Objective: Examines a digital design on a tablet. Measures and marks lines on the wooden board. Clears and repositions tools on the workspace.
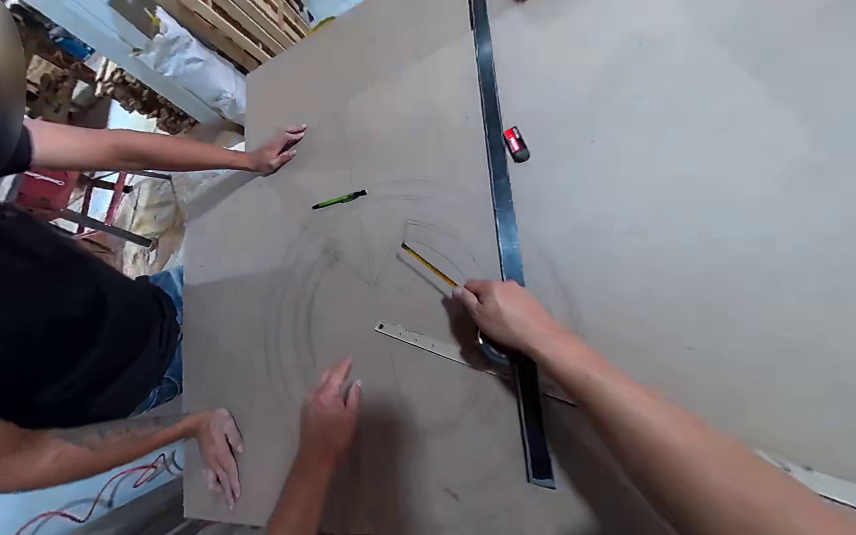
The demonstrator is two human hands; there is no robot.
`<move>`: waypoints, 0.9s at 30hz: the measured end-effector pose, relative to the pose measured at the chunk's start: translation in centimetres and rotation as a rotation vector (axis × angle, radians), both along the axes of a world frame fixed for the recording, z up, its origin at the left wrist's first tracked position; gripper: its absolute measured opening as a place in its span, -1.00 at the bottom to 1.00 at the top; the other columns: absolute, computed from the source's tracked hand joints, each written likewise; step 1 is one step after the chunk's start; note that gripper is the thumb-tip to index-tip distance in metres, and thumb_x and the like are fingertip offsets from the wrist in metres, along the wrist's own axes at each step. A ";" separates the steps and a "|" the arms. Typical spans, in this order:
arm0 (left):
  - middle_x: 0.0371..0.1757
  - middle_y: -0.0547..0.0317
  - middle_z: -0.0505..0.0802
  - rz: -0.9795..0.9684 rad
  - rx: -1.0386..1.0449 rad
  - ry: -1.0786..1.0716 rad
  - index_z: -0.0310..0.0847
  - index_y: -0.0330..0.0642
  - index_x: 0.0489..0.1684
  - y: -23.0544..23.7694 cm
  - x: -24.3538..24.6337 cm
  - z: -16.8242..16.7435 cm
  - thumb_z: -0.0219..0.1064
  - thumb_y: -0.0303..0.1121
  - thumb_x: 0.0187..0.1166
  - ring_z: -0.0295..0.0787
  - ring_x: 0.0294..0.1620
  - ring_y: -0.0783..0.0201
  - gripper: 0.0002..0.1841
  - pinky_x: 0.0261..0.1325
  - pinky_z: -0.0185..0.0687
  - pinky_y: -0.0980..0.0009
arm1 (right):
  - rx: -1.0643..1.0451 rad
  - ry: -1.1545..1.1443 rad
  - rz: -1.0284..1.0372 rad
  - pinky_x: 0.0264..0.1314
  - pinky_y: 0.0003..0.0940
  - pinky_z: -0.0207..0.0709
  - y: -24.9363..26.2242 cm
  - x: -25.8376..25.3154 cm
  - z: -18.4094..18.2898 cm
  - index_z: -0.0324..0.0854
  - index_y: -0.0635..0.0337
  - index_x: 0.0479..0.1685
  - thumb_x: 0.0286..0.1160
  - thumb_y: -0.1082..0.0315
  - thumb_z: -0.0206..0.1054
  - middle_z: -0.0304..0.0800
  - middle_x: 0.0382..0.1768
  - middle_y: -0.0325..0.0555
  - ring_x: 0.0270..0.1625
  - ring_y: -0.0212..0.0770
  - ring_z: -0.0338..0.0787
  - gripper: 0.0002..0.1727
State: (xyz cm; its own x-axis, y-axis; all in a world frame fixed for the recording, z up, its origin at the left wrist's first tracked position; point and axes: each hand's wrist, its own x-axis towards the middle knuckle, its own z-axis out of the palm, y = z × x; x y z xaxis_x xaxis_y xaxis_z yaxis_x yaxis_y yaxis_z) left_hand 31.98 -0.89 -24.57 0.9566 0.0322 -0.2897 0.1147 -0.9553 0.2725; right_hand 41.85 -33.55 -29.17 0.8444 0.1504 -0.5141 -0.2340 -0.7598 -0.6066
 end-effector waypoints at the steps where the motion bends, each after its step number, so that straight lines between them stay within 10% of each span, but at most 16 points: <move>1: 0.32 0.07 0.85 -0.021 0.042 0.012 0.65 -0.04 0.52 0.8 2.9 0.1 0.30 -0.18 0.68 0.81 0.33 0.13 -0.55 0.44 0.69 0.01 | -0.020 0.028 -0.006 -0.19 0.21 0.61 0.6 1.9 -0.3 0.72 -0.07 -0.32 0.80 -0.27 -0.14 0.78 -0.41 -0.07 -0.20 0.04 0.82 -0.36; 9: 0.36 -0.22 0.73 -0.359 0.354 -0.164 0.51 -0.03 0.64 -0.2 30.7 -2.3 0.35 -0.32 0.59 0.64 0.41 -0.28 -0.44 0.30 0.60 -0.29 | -0.168 0.138 -0.030 -0.46 0.07 0.59 1.7 6.4 -1.3 0.74 -0.14 -0.62 0.76 -0.27 -0.04 0.73 -0.63 -0.23 -0.48 -0.13 0.77 -0.33; 15: -0.01 -0.35 0.85 -0.364 0.460 -0.077 0.74 -0.24 0.09 -2.8 36.7 -4.9 0.23 -0.25 0.67 0.80 0.09 -0.41 -0.71 0.04 0.60 -0.46 | -0.113 0.239 -0.066 -0.57 -0.16 0.65 1.0 6.9 -1.4 0.75 -0.25 -0.67 0.75 -0.28 0.03 0.77 -0.70 -0.40 -0.66 -0.35 0.72 -0.36; 18: -0.24 -0.19 0.86 -0.256 0.119 -0.413 0.72 -0.30 0.05 -2.9 35.8 -3.8 0.31 -0.25 0.52 0.84 -0.18 -0.18 -0.68 -0.10 0.66 -0.24 | -0.116 0.224 -0.101 -0.67 -0.20 0.64 1.1 6.7 -1.4 0.73 -0.25 -0.70 0.75 -0.27 0.04 0.75 -0.73 -0.42 -0.72 -0.37 0.69 -0.36; 21: -0.44 0.27 0.76 -0.217 -0.774 -0.797 0.49 -0.33 0.10 -4.8 33.4 -6.3 0.24 -0.48 0.53 0.73 -0.58 0.37 -0.76 -0.55 0.74 0.40 | -0.135 0.194 -0.106 -0.73 -0.24 0.57 0.8 6.4 -1.8 0.69 -0.31 -0.77 0.72 -0.33 0.03 0.71 -0.77 -0.46 -0.75 -0.41 0.65 -0.34; 24: -0.51 0.15 0.83 -0.258 -1.392 -0.583 0.38 -0.21 0.08 -6.8 31.7 -10.5 -0.03 -0.55 0.73 0.81 -0.59 0.24 -0.85 -0.58 0.76 0.35 | -0.217 0.136 -0.106 -0.77 -0.27 0.52 -0.1 6.1 -2.0 0.67 -0.34 -0.79 0.71 -0.32 0.03 0.67 -0.79 -0.46 -0.77 -0.43 0.61 -0.35; 27: -0.42 0.01 0.89 -0.376 -1.359 -0.375 0.47 -0.33 0.20 -6.7 31.5 -11.1 -0.10 -0.53 0.80 0.88 -0.49 0.13 -0.75 -0.46 0.85 0.23 | -0.324 0.034 -0.079 -0.82 -0.21 0.43 0.0 5.5 -2.7 0.61 -0.39 -0.83 0.64 -0.40 -0.04 0.60 -0.83 -0.47 -0.79 -0.43 0.58 -0.33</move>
State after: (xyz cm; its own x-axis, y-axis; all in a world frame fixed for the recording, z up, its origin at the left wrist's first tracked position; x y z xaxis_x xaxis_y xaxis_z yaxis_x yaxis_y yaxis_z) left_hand 63.46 -7.59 -35.69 0.8715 -0.3209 0.3709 -0.3582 0.1003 0.9283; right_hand 47.35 -33.55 -31.90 0.8287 -0.0912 -0.5523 -0.3160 -0.8906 -0.3271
